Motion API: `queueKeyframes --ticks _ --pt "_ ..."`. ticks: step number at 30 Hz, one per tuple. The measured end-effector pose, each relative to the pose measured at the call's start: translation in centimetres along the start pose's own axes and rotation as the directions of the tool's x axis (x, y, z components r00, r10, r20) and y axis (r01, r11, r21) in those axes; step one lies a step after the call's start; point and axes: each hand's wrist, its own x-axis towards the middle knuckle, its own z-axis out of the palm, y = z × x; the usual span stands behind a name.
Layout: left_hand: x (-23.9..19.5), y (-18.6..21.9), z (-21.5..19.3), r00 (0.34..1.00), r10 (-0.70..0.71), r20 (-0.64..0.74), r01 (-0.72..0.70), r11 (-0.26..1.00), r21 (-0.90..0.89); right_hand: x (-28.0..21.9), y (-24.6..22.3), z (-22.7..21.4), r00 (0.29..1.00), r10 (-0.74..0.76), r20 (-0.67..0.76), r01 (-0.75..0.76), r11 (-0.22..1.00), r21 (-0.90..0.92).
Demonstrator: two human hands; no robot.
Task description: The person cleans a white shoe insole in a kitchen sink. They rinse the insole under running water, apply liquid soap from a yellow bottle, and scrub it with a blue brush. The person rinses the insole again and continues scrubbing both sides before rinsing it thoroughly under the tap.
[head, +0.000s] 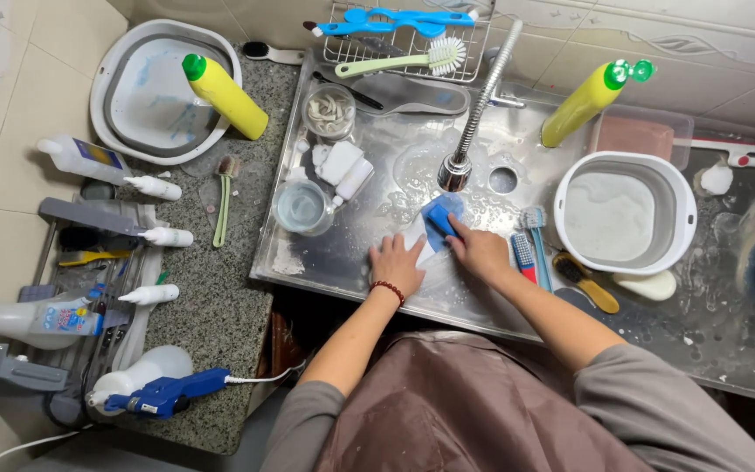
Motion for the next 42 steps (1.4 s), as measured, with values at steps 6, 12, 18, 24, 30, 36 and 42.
queueKeyframes --ticks 6,12,18,24,30,36,42 --pt "3.8 -1.7 9.1 0.919 0.234 -0.318 -0.251 0.968 -0.011 -0.4 0.4 -0.4 1.0 -0.02 -0.003 0.02 1.0 0.009" --pt "3.9 -0.6 7.4 0.935 0.193 -0.296 -0.218 0.975 -0.051 1.3 0.2 0.7 0.996 0.031 -0.083 -0.032 0.999 -0.019" --pt "4.3 -0.6 7.6 0.933 0.177 -0.313 -0.207 0.976 -0.067 -0.1 -0.7 2.7 0.977 0.19 -0.094 -0.191 0.982 -0.004" --pt "3.9 0.5 4.9 0.939 0.156 -0.308 -0.184 0.981 -0.064 -0.7 -2.0 2.5 0.976 0.184 -0.116 -0.181 0.983 0.036" --pt "6.2 0.7 4.8 0.988 0.079 -0.132 -0.084 0.996 -0.026 -2.7 -1.4 0.0 0.964 0.259 -0.062 -0.253 0.963 0.09" --pt "7.3 -0.3 8.8 0.936 0.127 -0.329 -0.16 0.984 -0.073 -0.4 0.5 -0.4 0.983 0.172 -0.061 -0.17 0.985 0.033" --pt "7.4 0.3 8.8 0.939 0.089 -0.332 -0.12 0.99 -0.074 1.6 -0.2 1.7 0.984 0.129 -0.123 -0.131 0.991 -0.013"
